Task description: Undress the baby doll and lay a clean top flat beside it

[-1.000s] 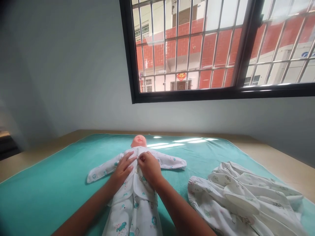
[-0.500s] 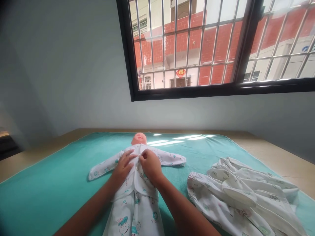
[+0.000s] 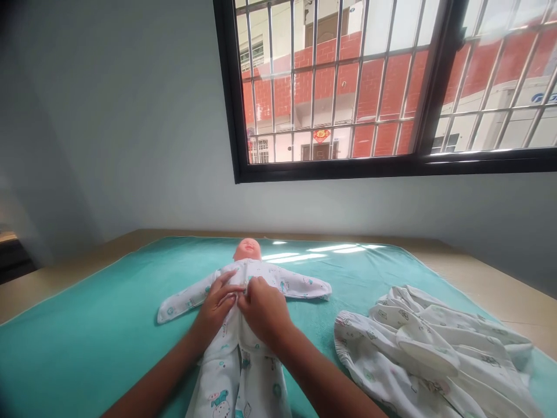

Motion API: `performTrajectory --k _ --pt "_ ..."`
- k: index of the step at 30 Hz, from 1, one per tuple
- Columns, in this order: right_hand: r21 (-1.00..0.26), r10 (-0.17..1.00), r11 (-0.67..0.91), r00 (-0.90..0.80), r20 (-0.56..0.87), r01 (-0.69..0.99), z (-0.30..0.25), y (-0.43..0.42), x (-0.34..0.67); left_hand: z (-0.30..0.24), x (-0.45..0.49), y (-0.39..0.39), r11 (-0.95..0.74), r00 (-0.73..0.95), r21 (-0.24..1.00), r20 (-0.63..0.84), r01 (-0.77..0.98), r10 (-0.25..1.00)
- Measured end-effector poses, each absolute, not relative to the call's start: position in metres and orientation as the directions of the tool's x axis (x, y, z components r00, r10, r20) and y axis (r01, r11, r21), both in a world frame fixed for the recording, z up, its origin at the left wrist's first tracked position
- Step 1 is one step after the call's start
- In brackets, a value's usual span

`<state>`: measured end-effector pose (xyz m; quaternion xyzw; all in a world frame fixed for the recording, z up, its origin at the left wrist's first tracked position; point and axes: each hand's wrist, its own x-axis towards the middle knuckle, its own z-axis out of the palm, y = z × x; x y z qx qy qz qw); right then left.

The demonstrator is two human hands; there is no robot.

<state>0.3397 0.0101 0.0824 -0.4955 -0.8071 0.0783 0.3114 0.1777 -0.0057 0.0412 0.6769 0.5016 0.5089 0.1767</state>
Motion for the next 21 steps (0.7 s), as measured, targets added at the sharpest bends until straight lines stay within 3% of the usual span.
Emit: performTrajectory --k 2,5,9,12,15,17,21 --pt "-0.232 0.799 0.552 -0.428 0.422 0.801 0.087 -0.006 0.340 0.040 0.178 -0.009 -0.449 -0.048 0.766 0.526 0.461 0.849" --pt "-0.035 0.764 0.574 -0.519 0.385 0.818 0.092 -0.024 0.336 0.038 0.176 -0.017 -0.441 -0.050 0.789 0.508 0.429 0.860" --pt "0.152 0.725 0.646 -0.664 0.185 0.748 0.100 -0.034 0.331 0.031 0.171 -0.037 -0.429 0.052 0.783 0.457 0.451 0.888" --pt "0.183 0.636 0.754 -0.771 0.039 0.631 0.106 -0.032 0.336 0.027 0.168 -0.049 -0.442 0.118 0.735 0.450 0.515 0.885" --pt "0.044 0.624 0.776 -0.775 0.098 0.630 0.108 -0.020 0.347 0.027 0.169 -0.052 -0.457 0.144 0.696 0.460 0.554 0.876" --pt "-0.165 0.649 0.759 -0.751 0.117 0.630 0.108 -0.007 0.356 0.028 0.170 -0.051 -0.462 0.154 0.682 0.464 0.567 0.873" --pt "-0.554 0.611 0.665 -0.791 0.017 0.502 0.110 0.015 0.372 0.030 0.170 -0.049 -0.455 0.167 0.668 0.450 0.588 0.877"
